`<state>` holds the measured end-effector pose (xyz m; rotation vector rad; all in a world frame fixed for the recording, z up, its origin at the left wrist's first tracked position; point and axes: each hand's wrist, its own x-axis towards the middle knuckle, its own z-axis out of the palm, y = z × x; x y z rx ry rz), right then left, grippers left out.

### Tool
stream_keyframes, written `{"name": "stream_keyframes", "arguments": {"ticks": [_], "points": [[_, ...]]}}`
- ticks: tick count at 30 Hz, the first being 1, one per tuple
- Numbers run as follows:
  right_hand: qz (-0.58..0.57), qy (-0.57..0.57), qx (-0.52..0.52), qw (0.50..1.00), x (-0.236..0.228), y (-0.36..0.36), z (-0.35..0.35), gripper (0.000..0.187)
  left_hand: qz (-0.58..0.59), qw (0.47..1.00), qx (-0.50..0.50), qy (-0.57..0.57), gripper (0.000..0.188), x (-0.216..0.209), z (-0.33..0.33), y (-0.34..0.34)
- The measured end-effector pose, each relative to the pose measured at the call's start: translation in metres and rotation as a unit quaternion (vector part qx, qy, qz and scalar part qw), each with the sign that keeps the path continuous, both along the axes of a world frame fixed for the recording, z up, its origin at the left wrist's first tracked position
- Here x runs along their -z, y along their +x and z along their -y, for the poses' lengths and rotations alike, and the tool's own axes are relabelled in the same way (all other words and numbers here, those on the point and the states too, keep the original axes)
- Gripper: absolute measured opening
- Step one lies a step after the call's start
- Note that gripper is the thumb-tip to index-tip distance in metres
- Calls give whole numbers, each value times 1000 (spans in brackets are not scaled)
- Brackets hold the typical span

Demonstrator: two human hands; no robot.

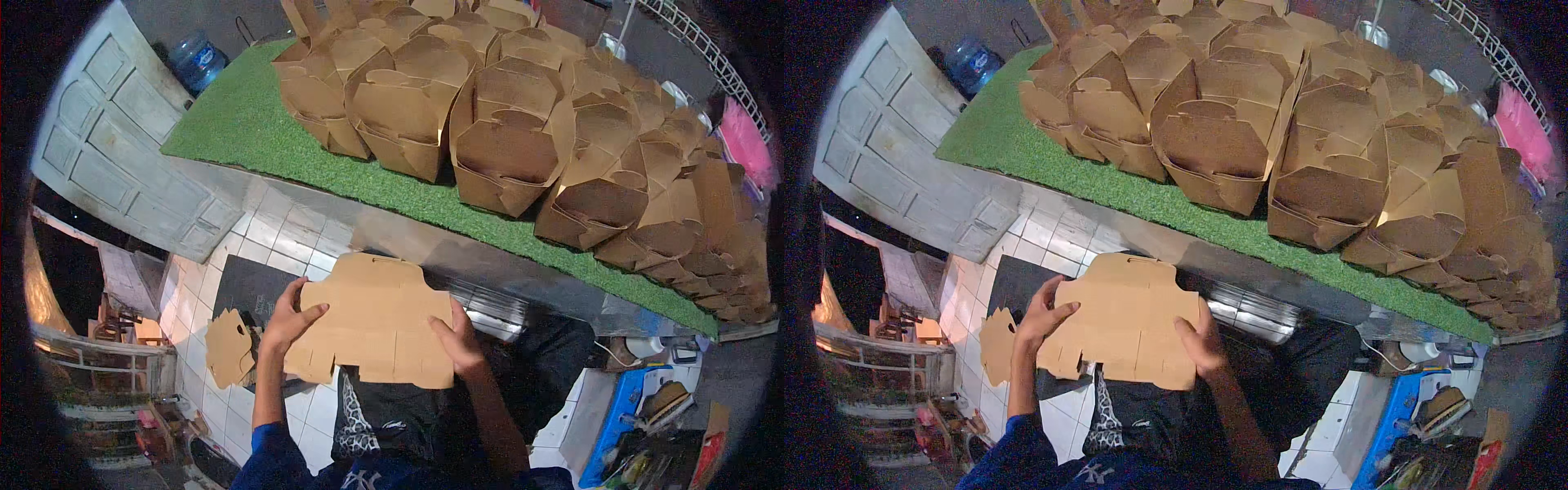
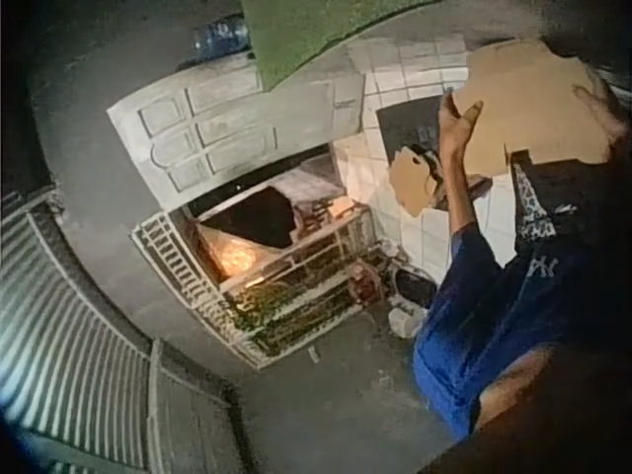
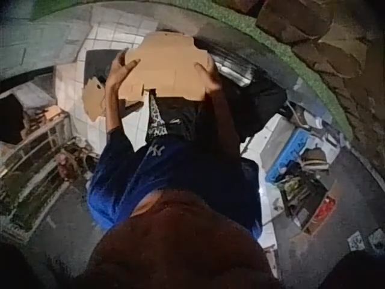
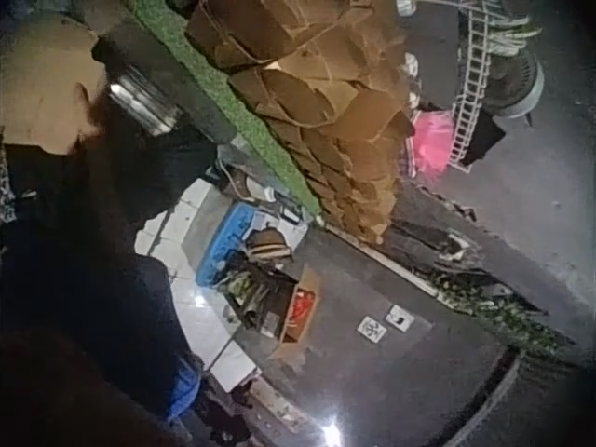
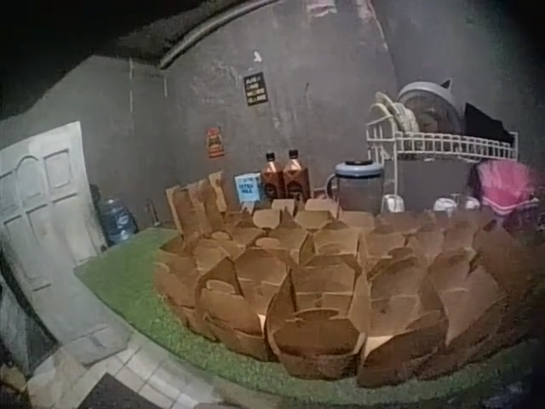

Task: The recorder folds and assembles several cardboard takeout food containers and stacks them on a counter.

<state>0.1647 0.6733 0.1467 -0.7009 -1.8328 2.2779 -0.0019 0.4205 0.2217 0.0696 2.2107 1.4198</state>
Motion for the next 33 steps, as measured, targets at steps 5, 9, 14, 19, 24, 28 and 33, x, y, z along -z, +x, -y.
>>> {"name": "stream_keyframes", "arguments": {"ticks": [5,9,14,19,24,28,33], "points": [[-62,-123,33,990,27,-24,6,40,5,999,8,-31,78,9,-6,-27],[-60,-123,42,990,42,-30,10,38,14,1000,19,-14,66,14,-7,-37],[-26,-141,24,989,45,-29,15,38,13,998,66,11,57,19,-3,-44],[-10,-120,-11,993,40,-12,18,41,60,991,123,7,56,20,7,-39],[5,-157,-30,987,45,-1,17,44,2,995,100,-26,85,29,10,-25],[40,-79,-15,996,42,1,21,51,-53,997,46,5,84,36,9,-15],[84,-48,10,995,26,7,25,62,-184,974,71,-116,78,30,10,-2]]}}
